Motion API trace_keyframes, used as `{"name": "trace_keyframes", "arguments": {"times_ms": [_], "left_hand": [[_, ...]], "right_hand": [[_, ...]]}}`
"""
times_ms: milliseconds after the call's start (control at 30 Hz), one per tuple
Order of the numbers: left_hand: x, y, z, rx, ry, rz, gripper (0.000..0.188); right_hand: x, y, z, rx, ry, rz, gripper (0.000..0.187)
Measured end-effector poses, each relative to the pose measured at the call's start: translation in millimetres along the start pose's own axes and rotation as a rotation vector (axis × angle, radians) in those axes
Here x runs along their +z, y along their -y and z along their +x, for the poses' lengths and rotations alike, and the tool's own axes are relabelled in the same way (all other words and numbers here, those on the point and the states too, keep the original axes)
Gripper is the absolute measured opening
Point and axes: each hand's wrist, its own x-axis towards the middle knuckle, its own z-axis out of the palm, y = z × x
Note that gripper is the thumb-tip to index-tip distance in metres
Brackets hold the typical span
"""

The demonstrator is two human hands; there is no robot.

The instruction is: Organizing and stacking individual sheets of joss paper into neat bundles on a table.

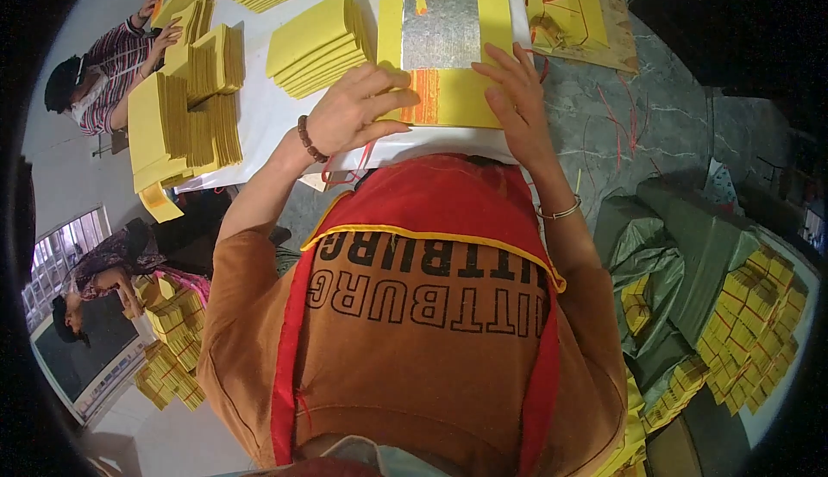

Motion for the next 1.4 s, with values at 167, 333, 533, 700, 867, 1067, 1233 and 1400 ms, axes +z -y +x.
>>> {"name": "trace_keyframes", "arguments": {"times_ms": [167,333,533,700,867,1067,1233,1400], "left_hand": [[-0.2,2.2,1.3,0.008,-0.071,-0.245,0.018],[-3.4,5.7,6.7,-0.084,-0.022,-0.327,0.015],[-3.9,9.6,7.8,-0.205,0.066,-0.472,0.011],[-2.9,17.6,9.2,-0.254,0.11,-0.569,0.011],[-7.4,15.8,11.5,-0.379,0.142,-0.639,0.011],[8.8,10.1,7.4,-0.164,-0.121,-0.438,0.011],[9.1,5.6,5.1,0.162,-0.065,-0.167,0.019],[11.1,6.1,1.2,0.115,-0.023,-0.147,0.032]], "right_hand": [[-0.5,-6.3,0.5,0.019,0.017,0.043,0.038],[0.1,-6.4,0.6,0.072,0.012,0.055,0.049],[-1.5,-6.1,0.8,0.051,0.024,0.062,0.052],[-3.3,-18.8,-0.8,-0.006,0.065,0.067,0.054],[-10.0,-30.1,-3.8,-0.013,0.103,0.141,0.057],[-17.9,-13.8,0.8,-0.025,0.181,0.155,0.049],[-16.9,-15.2,-1.1,0.027,0.192,0.049,0.047],[-15.4,-12.9,0.8,0.042,0.166,0.089,0.042]]}}
